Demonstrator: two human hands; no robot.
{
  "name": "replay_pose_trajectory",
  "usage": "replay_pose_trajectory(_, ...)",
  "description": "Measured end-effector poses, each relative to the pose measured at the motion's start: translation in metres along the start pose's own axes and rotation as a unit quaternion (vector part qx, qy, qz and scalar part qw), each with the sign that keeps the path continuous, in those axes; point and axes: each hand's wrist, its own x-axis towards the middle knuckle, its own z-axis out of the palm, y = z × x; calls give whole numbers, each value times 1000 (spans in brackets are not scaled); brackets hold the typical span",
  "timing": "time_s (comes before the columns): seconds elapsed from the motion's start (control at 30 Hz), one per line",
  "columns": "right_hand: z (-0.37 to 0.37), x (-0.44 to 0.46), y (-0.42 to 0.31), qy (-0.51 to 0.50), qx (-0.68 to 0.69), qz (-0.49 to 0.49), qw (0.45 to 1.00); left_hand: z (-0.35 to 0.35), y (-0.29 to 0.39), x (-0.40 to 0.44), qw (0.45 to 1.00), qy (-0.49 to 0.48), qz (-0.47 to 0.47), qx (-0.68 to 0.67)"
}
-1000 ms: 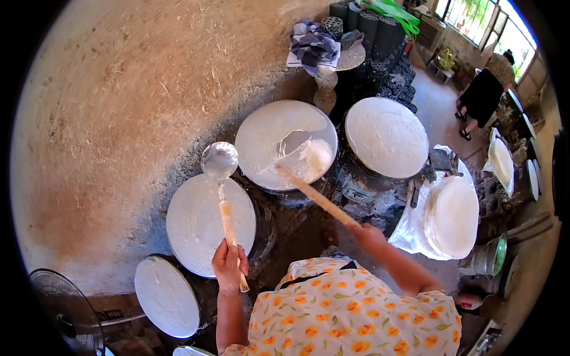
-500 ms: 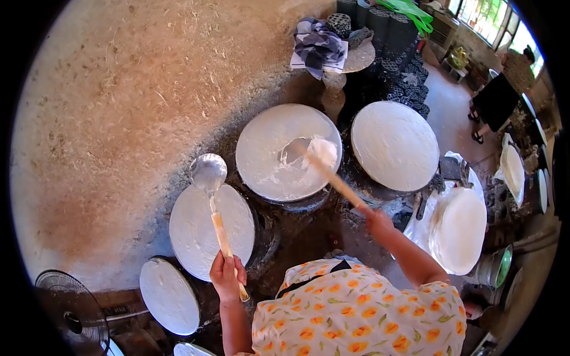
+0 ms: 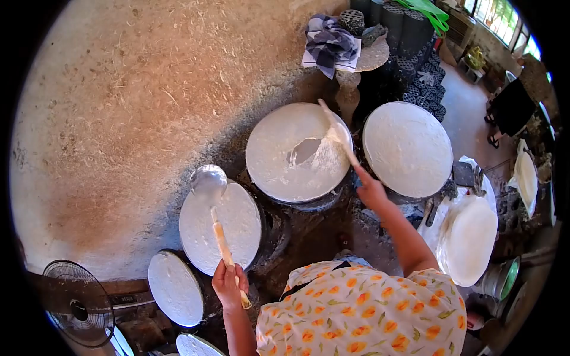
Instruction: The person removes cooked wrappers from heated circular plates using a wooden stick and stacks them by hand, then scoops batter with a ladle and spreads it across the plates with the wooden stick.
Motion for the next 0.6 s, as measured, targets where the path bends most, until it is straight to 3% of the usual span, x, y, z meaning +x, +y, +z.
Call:
replay_pose_trajectory(0.03,14,-6,-7,42,80,-136,987,2,-1,1,1000,-7,-2,-2)
replay_pose_trajectory(0.1,19,-11,-22,-63,69,-148,985,14,2,4,1000,-10,-3,-22)
replay_pose_trajectory(0.13,7,-15,-38,-103,42,-109,988,18,4,6,999,-14,-4,-40)
replay_pose_trajectory(0.17,4,-15,-32,-98,41,-109,988,18,7,6,999,-18,-2,-41)
replay_pose_trajectory(0.23,-9,-16,-18,27,91,-81,992,12,13,5,999,-10,-19,-25)
replay_pose_trajectory(0.27,-19,-21,-15,40,48,-10,998,6,12,5,999,-29,-12,-33)
replay_pose_trajectory(0.4,25,-45,-11,-30,81,-66,994,10,7,9,998,-40,-23,-37)
replay_pose_trajectory(0.43,35,-51,-21,-14,66,-138,988,14,3,12,998,-40,-25,-39)
replay_pose_trajectory(0.57,13,-52,-49,-113,4,-96,989,26,2,22,994,-101,-41,-17)
replay_pose_trajectory(0.6,10,-47,-37,-27,22,-158,987,27,6,21,994,-96,-47,-3)
